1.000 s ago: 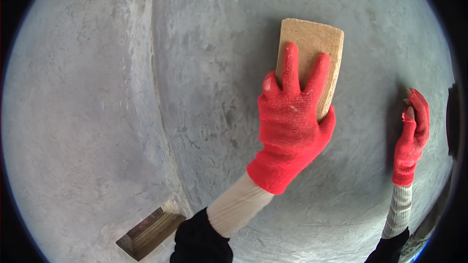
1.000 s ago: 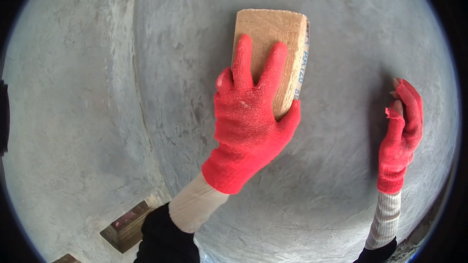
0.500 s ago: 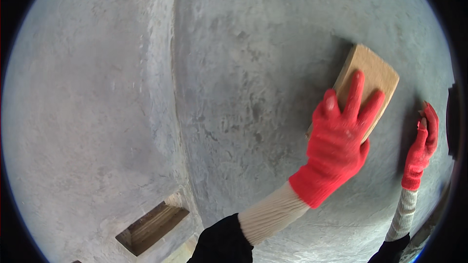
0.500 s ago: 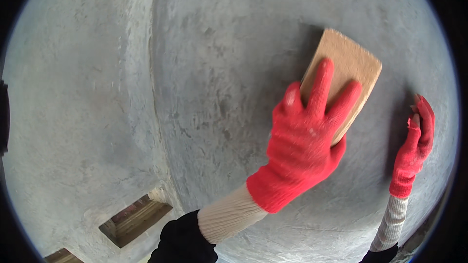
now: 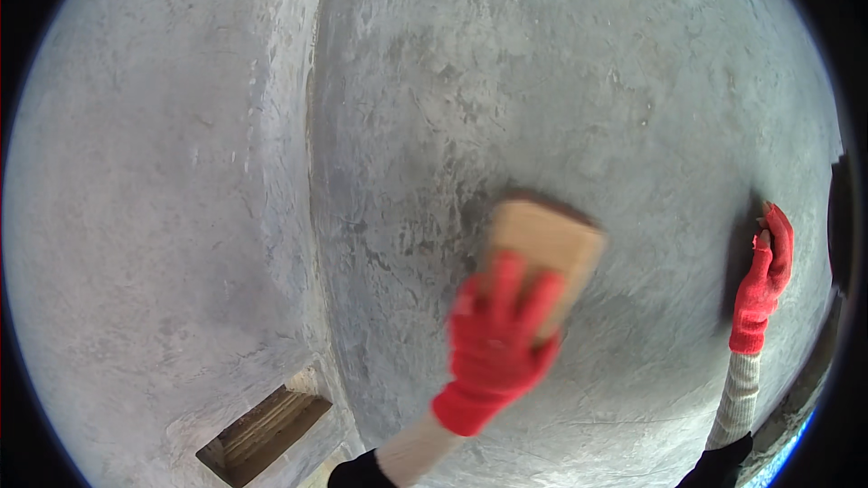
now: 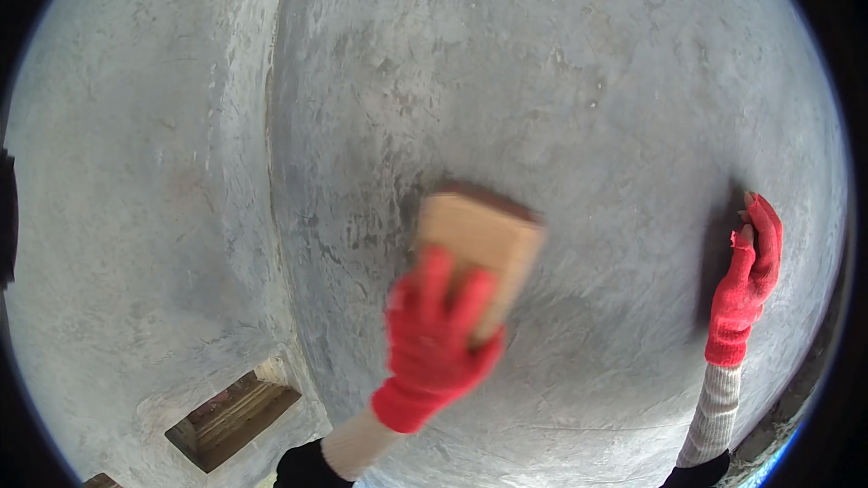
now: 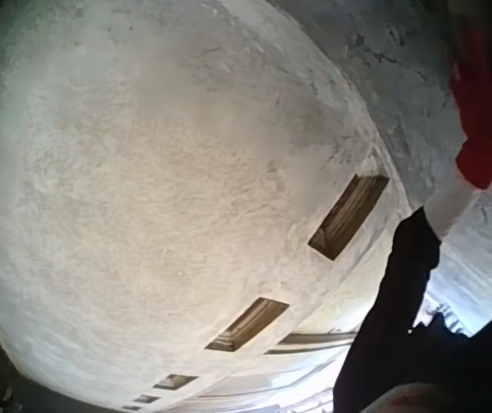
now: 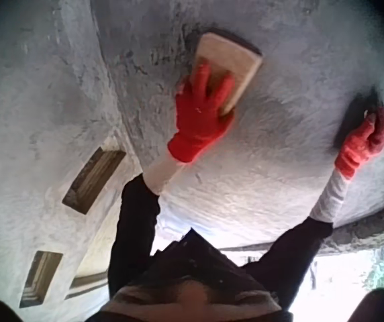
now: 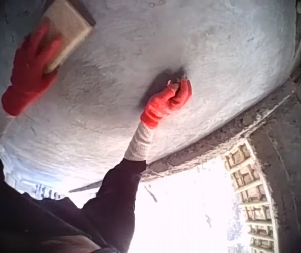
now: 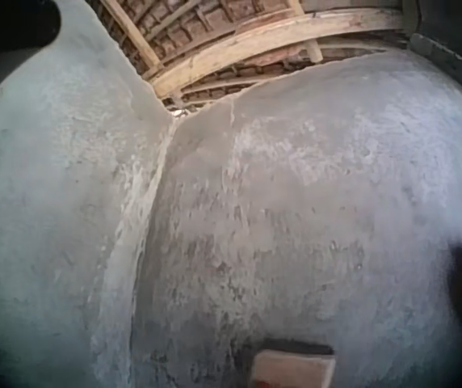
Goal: The person uses a wooden float to smooth a wet cement surface on a curved structure, moving the tool in circular and sweeping motions across the wall.
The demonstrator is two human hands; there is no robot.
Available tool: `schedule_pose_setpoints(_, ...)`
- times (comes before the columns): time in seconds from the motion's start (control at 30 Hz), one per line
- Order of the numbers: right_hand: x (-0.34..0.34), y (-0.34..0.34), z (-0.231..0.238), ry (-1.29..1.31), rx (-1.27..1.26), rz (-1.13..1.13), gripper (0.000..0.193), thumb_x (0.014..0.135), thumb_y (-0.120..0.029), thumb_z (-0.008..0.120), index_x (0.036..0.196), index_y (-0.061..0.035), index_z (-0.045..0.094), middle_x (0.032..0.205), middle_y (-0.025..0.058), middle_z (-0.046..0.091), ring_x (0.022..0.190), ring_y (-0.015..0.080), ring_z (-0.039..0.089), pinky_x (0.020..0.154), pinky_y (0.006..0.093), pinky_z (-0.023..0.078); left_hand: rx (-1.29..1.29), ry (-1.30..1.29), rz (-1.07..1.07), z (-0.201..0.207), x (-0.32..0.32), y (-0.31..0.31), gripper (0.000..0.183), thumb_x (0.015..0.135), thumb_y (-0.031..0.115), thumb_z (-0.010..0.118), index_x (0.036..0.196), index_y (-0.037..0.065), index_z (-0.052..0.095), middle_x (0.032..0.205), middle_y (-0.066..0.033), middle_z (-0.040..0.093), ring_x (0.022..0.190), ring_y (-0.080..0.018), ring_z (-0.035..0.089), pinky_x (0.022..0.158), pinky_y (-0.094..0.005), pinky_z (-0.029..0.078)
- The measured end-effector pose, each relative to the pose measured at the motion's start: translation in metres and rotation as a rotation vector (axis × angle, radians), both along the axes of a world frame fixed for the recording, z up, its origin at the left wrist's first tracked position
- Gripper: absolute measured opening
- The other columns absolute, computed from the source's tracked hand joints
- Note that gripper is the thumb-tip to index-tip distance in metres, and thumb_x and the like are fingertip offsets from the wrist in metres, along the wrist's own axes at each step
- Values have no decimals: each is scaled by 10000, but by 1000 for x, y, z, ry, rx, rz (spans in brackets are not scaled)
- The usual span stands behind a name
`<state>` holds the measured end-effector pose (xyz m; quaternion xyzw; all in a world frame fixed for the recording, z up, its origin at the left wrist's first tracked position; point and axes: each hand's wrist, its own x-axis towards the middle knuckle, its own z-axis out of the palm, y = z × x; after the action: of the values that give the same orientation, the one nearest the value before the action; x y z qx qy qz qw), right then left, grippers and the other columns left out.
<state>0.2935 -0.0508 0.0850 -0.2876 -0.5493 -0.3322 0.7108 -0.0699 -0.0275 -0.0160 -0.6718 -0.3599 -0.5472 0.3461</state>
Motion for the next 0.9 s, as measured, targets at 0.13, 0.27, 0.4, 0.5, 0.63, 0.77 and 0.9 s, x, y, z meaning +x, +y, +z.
schedule_pose_setpoints(0.13,-10,0,2,-37,36,29,293,975,-50,473,1228,-33,620,1319,75,572,1040,143,568,827,262,494,-142,-783,80,-21,-90,33,888,769,284,730,1514,75,294,1474,-317,340,1231,-523,450,970,-589,406)
schedule_pose_setpoints(0.27,-14,4,4,-12,27,33,291,974,-47,470,1223,-32,620,1317,81,573,1039,144,567,835,266,500,25,-335,71,-36,-42,14,888,745,321,754,1495,84,343,1461,-333,347,1238,-513,439,970,-576,397)
schedule_pose_setpoints(0.4,-7,-2,3,-28,38,14,292,966,-29,465,1214,-20,620,1311,89,566,1035,152,567,834,271,506,4,-31,32,-64,-3,-7,875,759,353,728,1496,83,342,1480,-335,327,1286,-491,410,996,-556,371)
schedule_pose_setpoints(0.5,-19,-10,2,-29,45,54,301,949,2,460,1201,1,624,1290,105,560,1029,170,572,812,276,531,25,-400,28,-75,-35,19,855,797,285,706,1523,76,307,1557,-287,237,1360,-463,342,1061,-557,318)
schedule_pose_setpoints(0.63,-40,-3,3,-101,50,-15,303,938,16,450,1180,21,631,1256,137,559,984,192,588,759,289,575,-156,-704,81,-63,-34,17,850,829,257,681,1541,65,257,1570,-288,208,1365,-469,334,1079,-553,301)
schedule_pose_setpoints(0.77,-59,-28,-18,-8,-53,179,355,900,53,451,1227,12,582,1262,140,535,960,176,595,731,272,567,-36,22,-91,-61,69,-25,722,746,401,742,1343,98,473,1454,-284,351,1267,-505,398,1000,-565,366)
schedule_pose_setpoints(0.9,-45,-89,-87,-507,-242,-263,477,664,25,619,1140,-3,612,1065,200,599,969,389,582,838,465,497,-46,-169,-44,-36,41,-12,811,753,352,741,1459,138,404,1534,-242,282,1295,-461,381,1021,-556,352)
